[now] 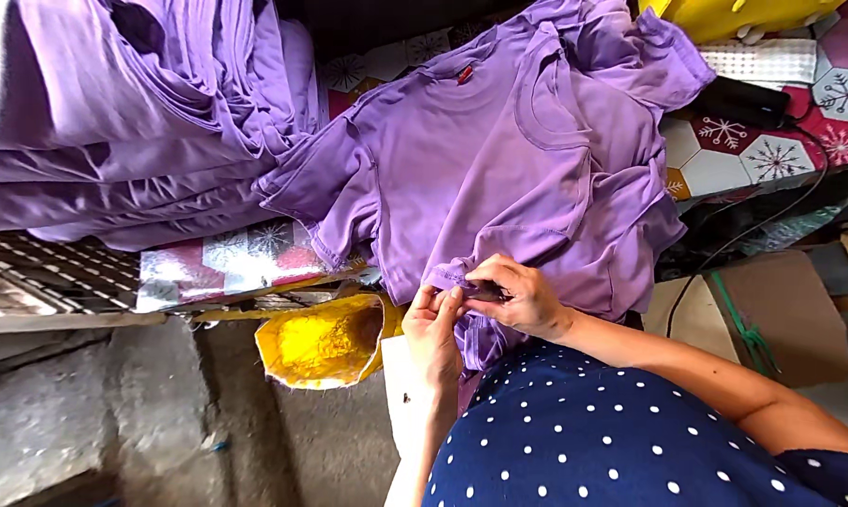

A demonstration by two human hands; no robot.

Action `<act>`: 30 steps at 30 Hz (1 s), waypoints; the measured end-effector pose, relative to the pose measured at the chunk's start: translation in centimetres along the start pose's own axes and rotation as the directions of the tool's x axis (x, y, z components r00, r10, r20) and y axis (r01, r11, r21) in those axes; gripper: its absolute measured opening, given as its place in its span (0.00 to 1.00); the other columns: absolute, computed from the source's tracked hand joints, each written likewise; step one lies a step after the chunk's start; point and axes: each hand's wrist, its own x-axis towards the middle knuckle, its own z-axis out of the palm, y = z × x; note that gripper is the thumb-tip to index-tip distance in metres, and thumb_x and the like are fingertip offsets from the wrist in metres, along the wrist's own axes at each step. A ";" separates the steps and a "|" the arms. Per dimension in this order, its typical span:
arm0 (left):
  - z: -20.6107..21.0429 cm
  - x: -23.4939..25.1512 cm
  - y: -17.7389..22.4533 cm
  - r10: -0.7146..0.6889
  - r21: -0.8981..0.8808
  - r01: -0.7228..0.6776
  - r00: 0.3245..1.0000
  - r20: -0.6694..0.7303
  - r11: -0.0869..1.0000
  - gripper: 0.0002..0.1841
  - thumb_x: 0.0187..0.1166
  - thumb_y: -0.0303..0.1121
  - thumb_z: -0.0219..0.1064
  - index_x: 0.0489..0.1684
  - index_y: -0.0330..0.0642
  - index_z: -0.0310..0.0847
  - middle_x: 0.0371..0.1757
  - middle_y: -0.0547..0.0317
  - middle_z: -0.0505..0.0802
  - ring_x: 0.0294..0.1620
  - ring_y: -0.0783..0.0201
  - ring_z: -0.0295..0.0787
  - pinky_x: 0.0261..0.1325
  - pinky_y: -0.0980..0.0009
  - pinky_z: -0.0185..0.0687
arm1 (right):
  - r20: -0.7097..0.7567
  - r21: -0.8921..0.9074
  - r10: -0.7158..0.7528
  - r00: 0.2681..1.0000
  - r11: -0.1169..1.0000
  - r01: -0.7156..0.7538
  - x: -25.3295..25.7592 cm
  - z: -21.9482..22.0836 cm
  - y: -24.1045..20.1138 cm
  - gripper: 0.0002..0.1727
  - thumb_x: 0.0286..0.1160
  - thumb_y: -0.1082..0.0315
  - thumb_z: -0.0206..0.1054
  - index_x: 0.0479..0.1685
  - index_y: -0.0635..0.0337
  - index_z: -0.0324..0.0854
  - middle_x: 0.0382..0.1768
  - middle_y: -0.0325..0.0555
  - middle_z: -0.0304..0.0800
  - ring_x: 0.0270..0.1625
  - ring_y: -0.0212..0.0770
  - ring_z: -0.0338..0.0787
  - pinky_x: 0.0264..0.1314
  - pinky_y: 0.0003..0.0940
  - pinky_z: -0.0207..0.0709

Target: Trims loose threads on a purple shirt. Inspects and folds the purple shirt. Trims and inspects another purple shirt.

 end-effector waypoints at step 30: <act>-4.9 -0.1 -1.1 0.520 0.428 -0.496 0.851 0.067 0.756 0.02 0.73 0.18 0.71 0.36 0.31 0.90 0.36 0.64 0.97 0.38 0.78 0.93 0.47 0.80 0.90 | 0.302 0.384 0.409 0.861 0.774 -0.503 3.2 0.2 -4.7 0.09 0.84 0.67 0.64 0.42 0.62 0.86 0.30 0.33 0.87 0.31 0.18 0.81 0.37 0.15 0.76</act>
